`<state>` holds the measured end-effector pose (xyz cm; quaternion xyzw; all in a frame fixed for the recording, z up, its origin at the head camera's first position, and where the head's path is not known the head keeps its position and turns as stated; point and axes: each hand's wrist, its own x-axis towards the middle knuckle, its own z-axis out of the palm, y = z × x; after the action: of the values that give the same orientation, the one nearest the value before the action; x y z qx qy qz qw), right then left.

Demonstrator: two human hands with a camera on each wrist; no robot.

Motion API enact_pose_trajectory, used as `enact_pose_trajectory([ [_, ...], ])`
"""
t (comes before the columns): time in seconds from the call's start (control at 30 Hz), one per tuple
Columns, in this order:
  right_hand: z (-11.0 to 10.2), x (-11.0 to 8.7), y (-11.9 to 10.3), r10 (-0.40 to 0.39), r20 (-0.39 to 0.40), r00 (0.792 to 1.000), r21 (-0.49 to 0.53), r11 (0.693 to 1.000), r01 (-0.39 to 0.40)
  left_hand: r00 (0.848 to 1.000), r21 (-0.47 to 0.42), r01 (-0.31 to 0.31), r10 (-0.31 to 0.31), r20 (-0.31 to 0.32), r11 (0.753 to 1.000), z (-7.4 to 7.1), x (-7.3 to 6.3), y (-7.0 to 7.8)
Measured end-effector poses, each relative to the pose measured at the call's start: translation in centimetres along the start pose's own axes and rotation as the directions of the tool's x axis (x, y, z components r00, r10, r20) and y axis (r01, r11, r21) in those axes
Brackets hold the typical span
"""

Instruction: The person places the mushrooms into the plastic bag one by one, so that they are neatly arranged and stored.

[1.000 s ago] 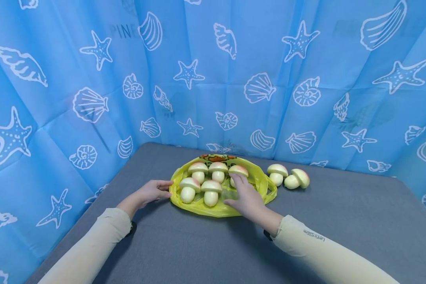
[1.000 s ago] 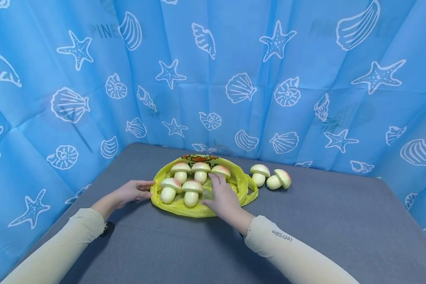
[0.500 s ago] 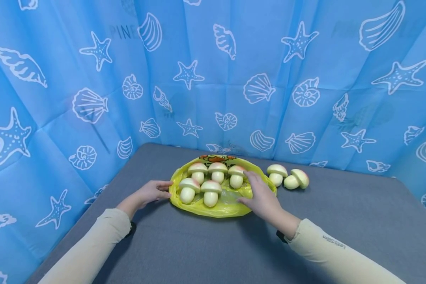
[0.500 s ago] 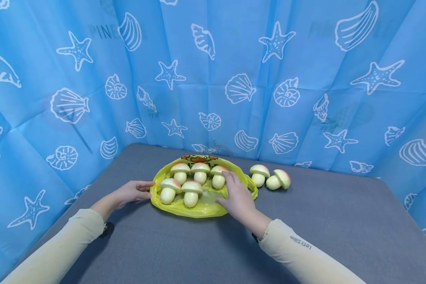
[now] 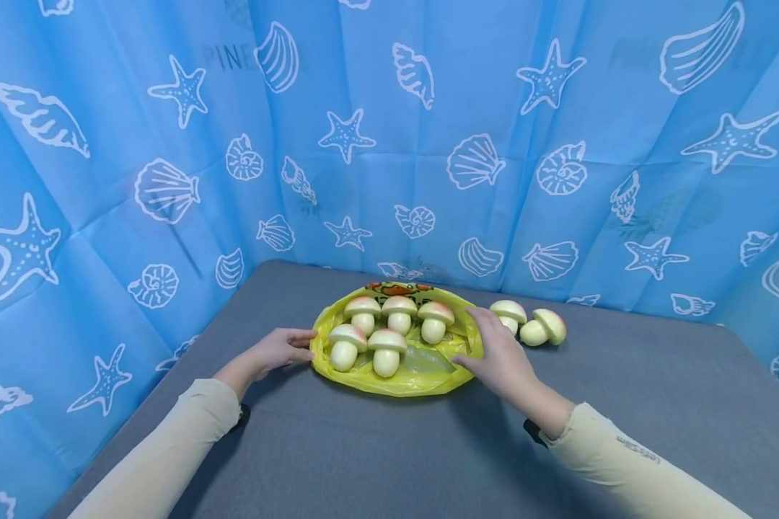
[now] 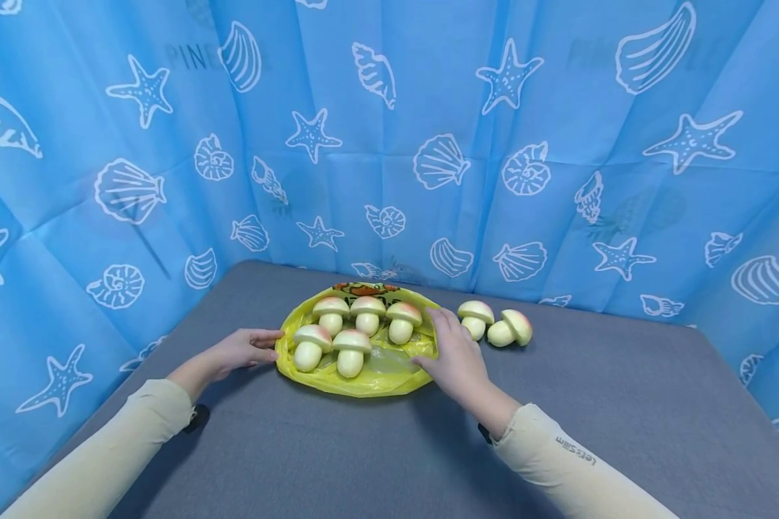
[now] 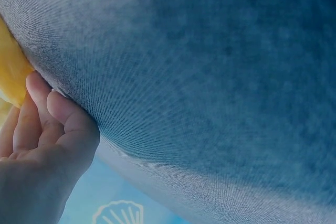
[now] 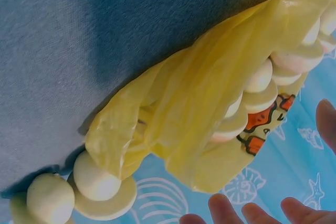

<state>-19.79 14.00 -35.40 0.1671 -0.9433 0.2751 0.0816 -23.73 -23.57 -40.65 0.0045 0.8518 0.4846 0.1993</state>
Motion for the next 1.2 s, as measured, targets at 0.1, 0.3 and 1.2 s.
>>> enact_pose_trajectory([
  [0.1, -0.2, 0.0, 0.3, -0.006, -0.023, 1.000, -0.003, 1.000, 0.006, 1.000, 0.002, 0.004, -0.004, -0.002, 1.000, 0.0, 0.0, 0.0],
  [0.3, -0.7, -0.2, 1.0, -0.018, -0.059, 0.998, -0.011, 1.000, 0.018, 1.000, 0.003, 0.006, -0.006, 0.002, 1.000, -0.1, 0.2, -0.1],
  [1.2, -2.0, -0.4, 4.5, 0.157, -0.102, 0.982, -0.019, 0.987, -0.160, 1.000, -0.004, 0.015, -0.015, -0.005, 1.000, -0.1, 0.1, 0.0],
])
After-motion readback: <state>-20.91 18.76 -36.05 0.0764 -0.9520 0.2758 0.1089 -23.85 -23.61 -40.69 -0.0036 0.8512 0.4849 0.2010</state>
